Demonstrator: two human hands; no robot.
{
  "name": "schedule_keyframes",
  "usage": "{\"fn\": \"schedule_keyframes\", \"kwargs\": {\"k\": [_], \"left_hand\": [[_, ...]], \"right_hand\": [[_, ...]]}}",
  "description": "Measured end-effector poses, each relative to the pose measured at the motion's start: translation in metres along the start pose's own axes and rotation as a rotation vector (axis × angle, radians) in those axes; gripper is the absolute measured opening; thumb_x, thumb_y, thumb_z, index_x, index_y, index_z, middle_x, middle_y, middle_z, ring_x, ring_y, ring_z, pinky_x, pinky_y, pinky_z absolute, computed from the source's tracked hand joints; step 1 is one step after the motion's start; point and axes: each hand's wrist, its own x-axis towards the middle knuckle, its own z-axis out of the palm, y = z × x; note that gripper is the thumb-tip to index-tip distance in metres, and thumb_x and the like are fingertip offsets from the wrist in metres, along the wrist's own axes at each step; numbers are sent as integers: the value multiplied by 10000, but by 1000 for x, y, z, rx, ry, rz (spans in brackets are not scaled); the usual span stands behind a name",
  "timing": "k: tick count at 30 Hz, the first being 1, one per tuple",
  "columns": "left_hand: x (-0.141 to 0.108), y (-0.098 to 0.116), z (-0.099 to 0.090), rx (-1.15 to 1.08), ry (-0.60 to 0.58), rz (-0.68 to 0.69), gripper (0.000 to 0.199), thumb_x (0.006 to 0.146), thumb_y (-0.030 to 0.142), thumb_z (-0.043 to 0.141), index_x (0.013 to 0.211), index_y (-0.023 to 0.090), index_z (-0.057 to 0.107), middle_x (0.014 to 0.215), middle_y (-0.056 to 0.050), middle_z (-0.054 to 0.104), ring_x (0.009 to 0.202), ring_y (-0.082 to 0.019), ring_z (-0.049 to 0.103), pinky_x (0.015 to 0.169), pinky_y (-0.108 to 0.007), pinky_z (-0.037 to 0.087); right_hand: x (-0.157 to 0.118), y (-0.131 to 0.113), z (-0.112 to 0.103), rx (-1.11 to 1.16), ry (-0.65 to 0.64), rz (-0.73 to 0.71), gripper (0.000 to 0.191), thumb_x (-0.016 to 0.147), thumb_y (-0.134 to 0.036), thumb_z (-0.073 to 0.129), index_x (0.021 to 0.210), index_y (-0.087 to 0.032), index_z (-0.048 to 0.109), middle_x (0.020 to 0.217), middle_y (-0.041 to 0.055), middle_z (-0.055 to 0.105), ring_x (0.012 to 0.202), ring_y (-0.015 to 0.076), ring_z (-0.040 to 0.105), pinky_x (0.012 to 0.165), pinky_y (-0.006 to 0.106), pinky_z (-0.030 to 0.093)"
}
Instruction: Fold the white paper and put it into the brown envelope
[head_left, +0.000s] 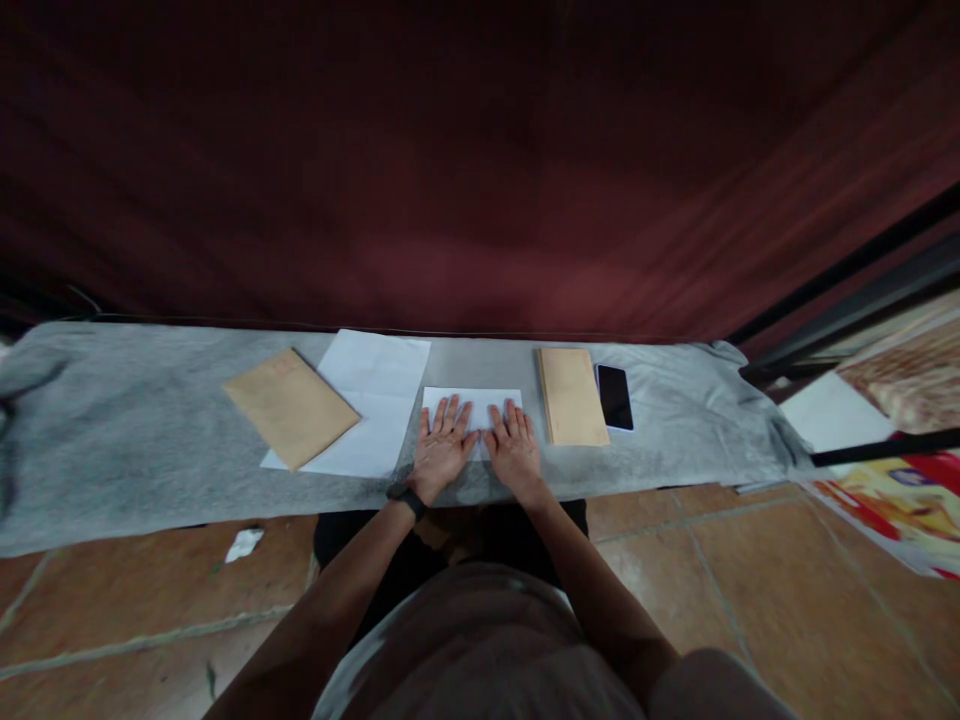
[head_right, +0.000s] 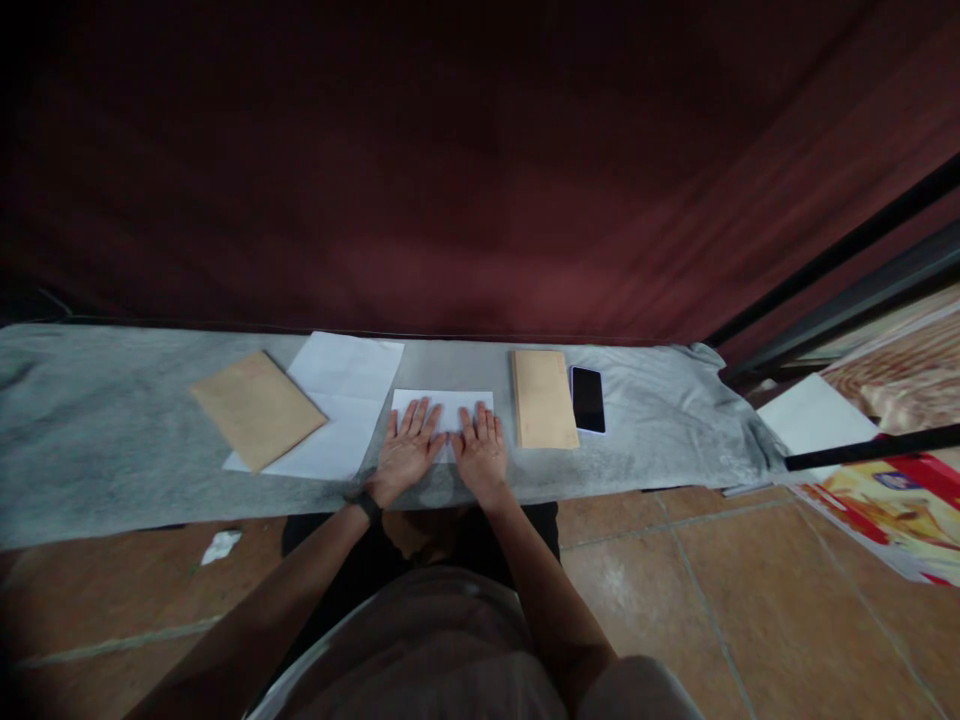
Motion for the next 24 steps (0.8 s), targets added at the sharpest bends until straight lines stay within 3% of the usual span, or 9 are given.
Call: {"fn": "schedule_keyframes", "kwargs": {"k": [5, 8, 13, 17, 24], "left_hand": [[5, -4, 6, -5, 77, -117, 646, 994, 478, 348, 1535, 125, 353, 1620, -160, 270, 1521, -326, 187, 1218, -568, 166], [9, 2, 10, -17, 114, -118, 629, 996, 415, 337, 1532, 88, 341, 1611, -168, 294, 1519, -324, 190, 1221, -568, 166], [21, 15, 13, -69, 43, 11, 583, 998, 322, 292, 1558, 158, 303, 1612, -78, 326, 1525, -265, 190, 1239, -513, 157], [30, 13, 11, -74, 35, 0, 575, 1002, 348, 284, 1557, 198, 315, 1589, -47, 376, 1520, -254, 213, 1242, -508, 139], [31, 1, 9, -35, 35, -40, 591, 1008, 379, 264, 1541, 137, 347, 1603, -71, 339, 1523, -284, 190, 1239, -499, 158]], "right_hand": [[-5, 2, 1, 6, 27, 30, 559, 1013, -387, 482, 1521, -171, 395, 1627, 187, 241, 1485, 337, 272, 1161, 544, 302], [-6, 1, 1, 4, 26, 33, 564, 1011, -385, 486, 1523, -169, 391, 1634, 187, 219, 1487, 342, 266, 1164, 547, 298], [-5, 0, 1, -3, 27, 40, 549, 1020, -381, 471, 1518, -161, 403, 1626, 194, 237, 1482, 340, 281, 1169, 547, 286], [-5, 0, 1, 7, 29, 43, 556, 1018, -393, 472, 1524, -177, 393, 1625, 182, 250, 1480, 338, 283, 1164, 551, 290], [-5, 0, -1, 11, 6, 53, 568, 1014, -394, 474, 1528, -170, 384, 1633, 174, 230, 1488, 330, 270, 1176, 544, 281]]}}
